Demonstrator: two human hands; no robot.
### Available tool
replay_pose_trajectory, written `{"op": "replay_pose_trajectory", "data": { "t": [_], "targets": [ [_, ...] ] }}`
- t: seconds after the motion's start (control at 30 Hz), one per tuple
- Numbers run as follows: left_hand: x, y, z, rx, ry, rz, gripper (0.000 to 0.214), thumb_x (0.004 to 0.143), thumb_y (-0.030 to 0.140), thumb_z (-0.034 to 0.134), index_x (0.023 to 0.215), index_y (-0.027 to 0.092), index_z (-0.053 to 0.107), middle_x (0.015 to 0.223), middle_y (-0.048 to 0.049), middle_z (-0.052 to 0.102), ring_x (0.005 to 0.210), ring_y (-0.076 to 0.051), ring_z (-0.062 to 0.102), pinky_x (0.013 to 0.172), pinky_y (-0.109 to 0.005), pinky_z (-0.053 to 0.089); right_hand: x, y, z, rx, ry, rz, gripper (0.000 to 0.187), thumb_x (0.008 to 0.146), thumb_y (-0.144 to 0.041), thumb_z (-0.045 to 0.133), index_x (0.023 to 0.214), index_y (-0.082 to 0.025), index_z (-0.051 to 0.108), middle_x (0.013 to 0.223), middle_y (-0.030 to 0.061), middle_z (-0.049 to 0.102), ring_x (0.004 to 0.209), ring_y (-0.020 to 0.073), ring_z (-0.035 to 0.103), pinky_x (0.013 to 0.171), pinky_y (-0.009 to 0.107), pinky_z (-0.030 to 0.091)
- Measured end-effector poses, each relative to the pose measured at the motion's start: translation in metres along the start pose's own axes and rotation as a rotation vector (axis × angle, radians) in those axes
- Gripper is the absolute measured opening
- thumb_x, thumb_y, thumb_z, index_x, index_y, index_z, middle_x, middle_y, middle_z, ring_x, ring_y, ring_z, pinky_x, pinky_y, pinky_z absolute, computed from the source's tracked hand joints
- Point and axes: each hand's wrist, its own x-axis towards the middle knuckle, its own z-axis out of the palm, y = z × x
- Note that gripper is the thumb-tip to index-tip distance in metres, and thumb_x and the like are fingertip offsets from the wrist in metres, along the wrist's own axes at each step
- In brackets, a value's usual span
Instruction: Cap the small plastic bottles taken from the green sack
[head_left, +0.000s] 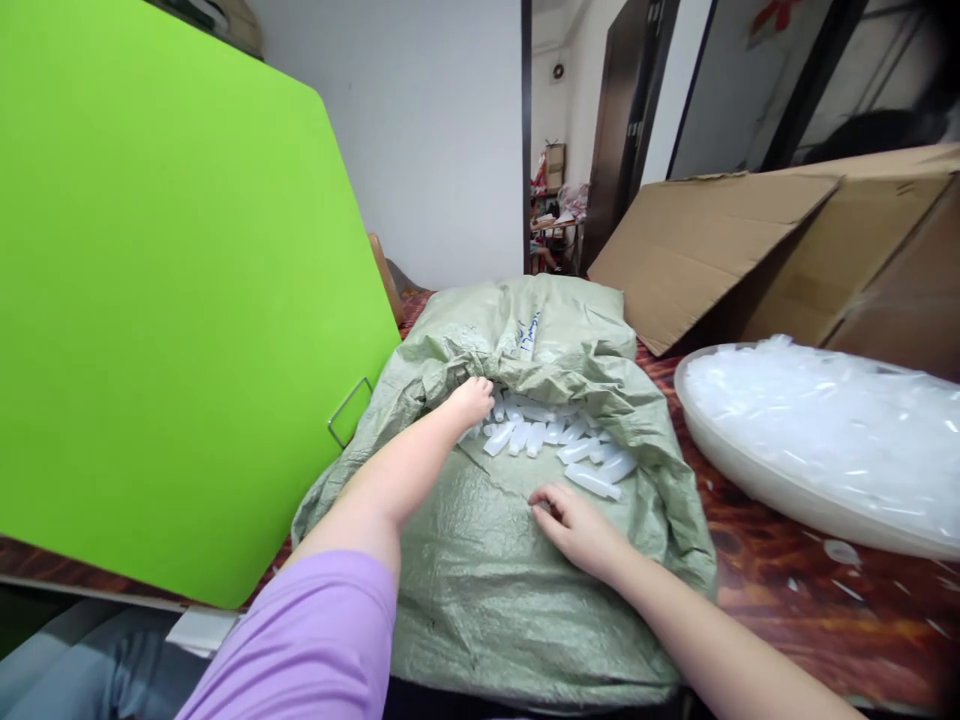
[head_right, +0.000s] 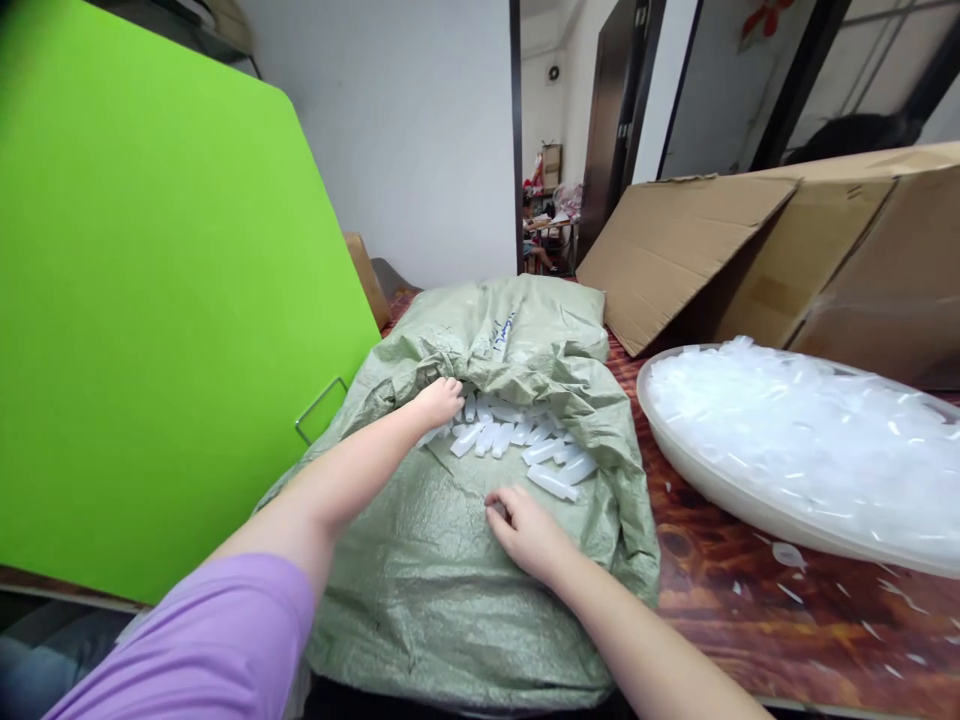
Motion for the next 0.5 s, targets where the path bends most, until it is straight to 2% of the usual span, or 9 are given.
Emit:
{"op": "replay_pose_trajectory", "data": {
  "t": [0.07,0.17,0.3,0.4,0.5],
  "targets": [
    [0.005,-0.004,-0.002,0.015,-0.043,-0.048,0.025,0.087,0.016,0.041,0.101,0.01,0.061,0.117,-0.0153,0.05,0.116,-0.026,0.04,0.095,-0.041,0.032,0.003,0.01,0.003,0.053,0.046,0.03,0.022,0.085,-0.031,0.039,0.087,-0.016,0.054,0.08,0.0045,0.054,0.072,0.0152,0.051,0.068,0.028,0.041],
    [0.002,-0.017,-0.006,0.015,-0.138,-0.193,0.029,0.085,0.028,0.051,0.108,0.011,0.057,0.114,-0.0126,0.053,0.109,-0.024,0.048,0.091,-0.042,0.038,0.008,0.016,0.006,0.099,0.073,0.056,0.022,0.085,-0.033,0.037,0.084,-0.016,0.051,0.078,0.0041,0.054,0.071,0.0157,0.05,0.067,0.029,0.042],
    [-0.012,-0.031,-0.013,-0.03,-0.254,-0.379,0.038,0.086,0.037,0.051,0.115,0.012,0.052,0.112,-0.0121,0.056,0.099,-0.021,0.055,0.084,-0.039,0.046,0.01,0.016,0.005,0.138,0.068,0.025,0.022,0.083,-0.031,0.038,0.088,-0.017,0.055,0.087,0.0055,0.056,0.083,0.0172,0.052,0.078,0.031,0.041],
    [-0.016,-0.029,-0.015,-0.074,-0.315,-0.453,0.04,0.087,0.036,0.05,0.12,0.013,0.048,0.114,-0.0118,0.055,0.099,-0.02,0.056,0.084,-0.039,0.047,0.011,0.015,0.006,0.146,0.054,0.004,0.024,0.083,-0.027,0.037,0.091,-0.018,0.058,0.09,0.0061,0.056,0.088,0.0174,0.053,0.083,0.032,0.04],
    [-0.006,-0.019,-0.012,-0.111,-0.353,-0.521,0.041,0.087,0.034,0.052,0.122,0.013,0.047,0.115,-0.0118,0.054,0.101,-0.021,0.056,0.085,-0.039,0.047,0.011,0.016,0.008,0.14,0.055,0.005,0.023,0.083,-0.026,0.037,0.088,-0.017,0.058,0.09,0.0067,0.056,0.089,0.018,0.053,0.084,0.033,0.04]
  ]
}}
